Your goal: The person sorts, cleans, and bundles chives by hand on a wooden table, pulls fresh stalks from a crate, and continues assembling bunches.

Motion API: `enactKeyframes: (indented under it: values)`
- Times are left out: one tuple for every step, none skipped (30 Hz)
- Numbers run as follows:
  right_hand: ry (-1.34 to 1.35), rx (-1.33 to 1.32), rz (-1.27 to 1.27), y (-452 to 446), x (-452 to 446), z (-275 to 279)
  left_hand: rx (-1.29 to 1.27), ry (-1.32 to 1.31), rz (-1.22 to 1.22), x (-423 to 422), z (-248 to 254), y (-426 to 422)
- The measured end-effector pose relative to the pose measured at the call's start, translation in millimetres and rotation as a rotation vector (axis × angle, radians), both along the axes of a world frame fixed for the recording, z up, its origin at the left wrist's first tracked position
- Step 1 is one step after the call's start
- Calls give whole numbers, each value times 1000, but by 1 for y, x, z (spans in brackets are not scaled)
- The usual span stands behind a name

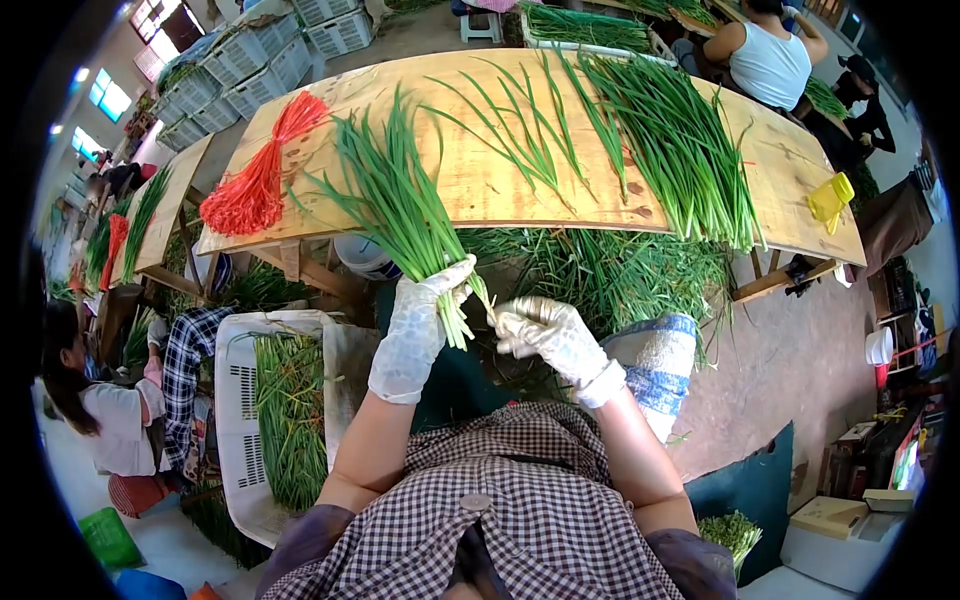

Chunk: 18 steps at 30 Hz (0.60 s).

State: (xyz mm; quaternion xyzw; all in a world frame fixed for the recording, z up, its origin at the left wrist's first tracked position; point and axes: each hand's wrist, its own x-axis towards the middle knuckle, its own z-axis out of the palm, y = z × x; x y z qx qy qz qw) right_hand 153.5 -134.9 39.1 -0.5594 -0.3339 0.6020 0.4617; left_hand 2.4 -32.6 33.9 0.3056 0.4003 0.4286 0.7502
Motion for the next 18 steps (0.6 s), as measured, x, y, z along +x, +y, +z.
enactKeyframes:
  values:
    - [-44, 113, -48, 5, -4, -1, 31, 50, 10, 1, -2, -1]
    - [-88, 226, -97, 9, -7, -5, 63, 99, 20, 2, -4, -3]
    - [-51, 235, -141, 13, -8, -11, 66, 90, 0, 4, -6, -5]
    - [-50, 237, -142, 15, -9, -18, 67, 91, -1, 6, -5, -6]
    - [-15, 234, -191, 17, -11, -24, 46, 118, 50, 8, -3, -7]
    - [20, 232, -240, 17, -12, -26, 25, 144, 102, 9, -2, -7]
    - [-44, 245, -257, 14, -14, -20, 65, 80, 155, 8, -7, -2]
    - [-43, 243, -256, 11, -13, -32, 19, 105, 204, 6, -6, 4]
    - [-128, 239, -181, 7, -8, -53, 35, 80, 214, 2, -7, 9]
    - [-213, 236, -107, 2, -2, -66, 51, 56, 223, -2, -7, 13]
    - [-844, 81, 136, -6, 11, -71, 27, 70, 228, -4, -4, 15]
    - [-1224, 34, 351, -10, 20, -77, 27, 67, 230, -4, -2, 15]
    - [-1078, -193, 328, -5, 19, -60, 22, 81, 220, -5, 0, 14]
    - [-923, -411, 299, 0, 18, -43, 19, 94, 209, -5, 0, 15]
    - [-459, -110, -12, -9, 25, -73, 56, 101, 203, -3, -3, 14]
    - [-187, 173, -48, 2, 23, -75, 47, 104, 203, -2, -5, 10]
    - [-163, 207, -99, 3, 23, -72, 52, 109, 172, 0, -6, 7]
    - [-142, 249, -151, 9, 6, -31, 64, 111, 140, 3, -6, 6]
